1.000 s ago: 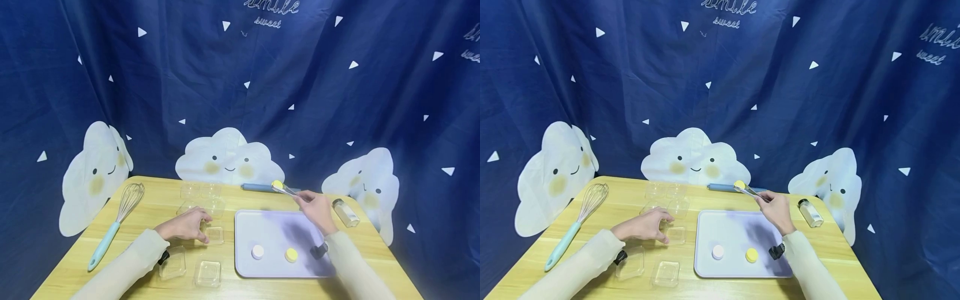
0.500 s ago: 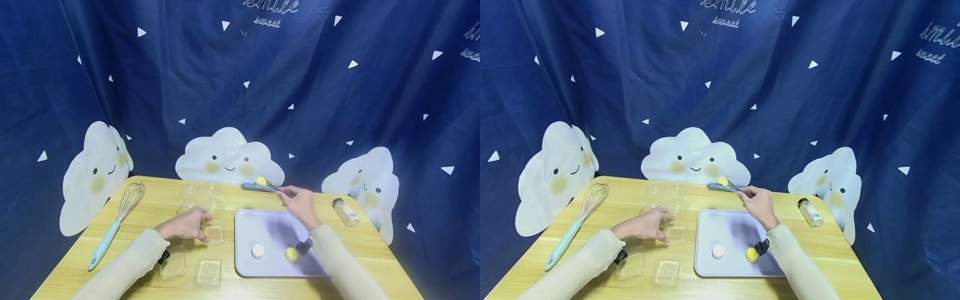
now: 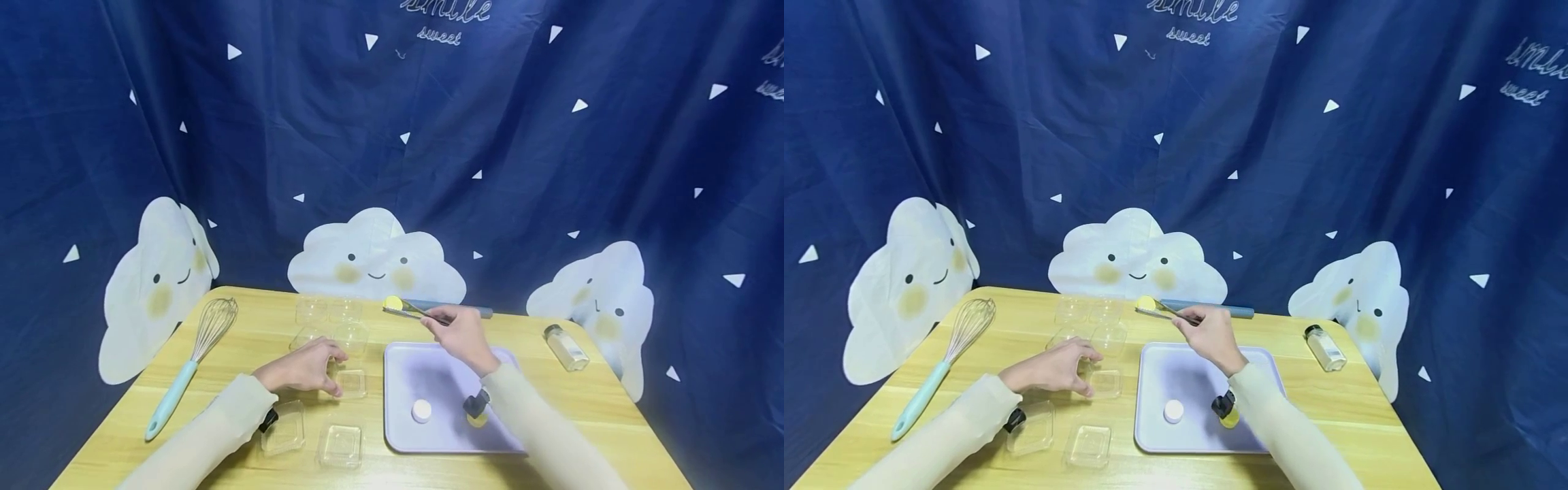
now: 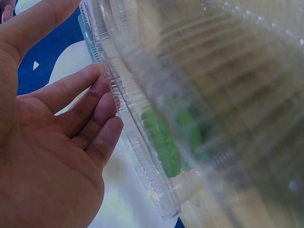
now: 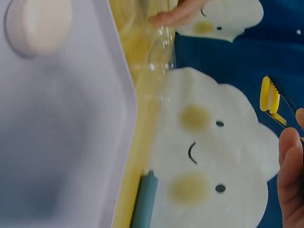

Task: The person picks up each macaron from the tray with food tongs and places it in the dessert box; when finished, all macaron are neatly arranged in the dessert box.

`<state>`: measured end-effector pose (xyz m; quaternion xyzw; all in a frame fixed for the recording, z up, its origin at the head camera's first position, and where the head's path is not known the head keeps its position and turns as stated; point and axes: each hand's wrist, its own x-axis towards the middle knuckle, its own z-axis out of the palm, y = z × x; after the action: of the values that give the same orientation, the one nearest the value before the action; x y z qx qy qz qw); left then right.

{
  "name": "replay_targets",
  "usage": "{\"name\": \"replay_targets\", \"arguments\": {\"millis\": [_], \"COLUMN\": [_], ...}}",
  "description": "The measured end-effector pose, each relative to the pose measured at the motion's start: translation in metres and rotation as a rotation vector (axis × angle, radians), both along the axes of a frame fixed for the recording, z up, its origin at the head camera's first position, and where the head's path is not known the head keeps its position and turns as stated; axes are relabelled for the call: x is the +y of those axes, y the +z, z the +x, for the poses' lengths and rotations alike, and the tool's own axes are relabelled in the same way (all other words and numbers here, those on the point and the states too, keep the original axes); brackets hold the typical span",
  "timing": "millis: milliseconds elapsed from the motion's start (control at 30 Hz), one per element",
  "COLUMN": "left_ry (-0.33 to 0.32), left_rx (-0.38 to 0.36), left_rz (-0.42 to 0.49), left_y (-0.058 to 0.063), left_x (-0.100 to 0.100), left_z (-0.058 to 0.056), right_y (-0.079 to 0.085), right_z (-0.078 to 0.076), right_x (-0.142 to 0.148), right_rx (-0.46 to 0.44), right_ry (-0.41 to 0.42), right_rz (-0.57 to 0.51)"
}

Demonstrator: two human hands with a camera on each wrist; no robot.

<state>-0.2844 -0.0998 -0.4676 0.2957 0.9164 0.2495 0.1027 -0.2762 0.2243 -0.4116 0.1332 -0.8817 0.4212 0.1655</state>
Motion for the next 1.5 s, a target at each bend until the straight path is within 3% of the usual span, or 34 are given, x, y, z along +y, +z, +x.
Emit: {"name": "replay_targets", "arguments": {"millis": [433, 733, 1133, 1333, 1500], "left_ry": [0.003, 0.005, 0.004, -0.01, -0.005], "left_rx": [0.007, 0.0, 0.006, 0.011, 0.008], "left_rz": [0.005, -0.005, -0.007, -0.004, -0.015], "left_y": [-0.002, 0.0, 0.002, 0.002, 0.003], "left_x": [0.001, 0.001, 0.002, 0.001, 0.001], "left_z": [0.0, 0.002, 0.003, 0.003, 0.003], "right_y": [-0.009, -0.022, -0.038, -0.042, -0.047], "right_z": [0.007, 0.014, 0.017, 0.017, 0.017], "right_x": [-0.034, -0.047, -0.053, -0.059, -0.063], "right_rx": [0.095, 0.08, 0.05, 0.101, 0.074], "right_ry": [0.128, 0.23, 0.36, 0.383, 0.376], "right_rz": [0.131, 0.17, 0.348, 0.434, 0.452]}}
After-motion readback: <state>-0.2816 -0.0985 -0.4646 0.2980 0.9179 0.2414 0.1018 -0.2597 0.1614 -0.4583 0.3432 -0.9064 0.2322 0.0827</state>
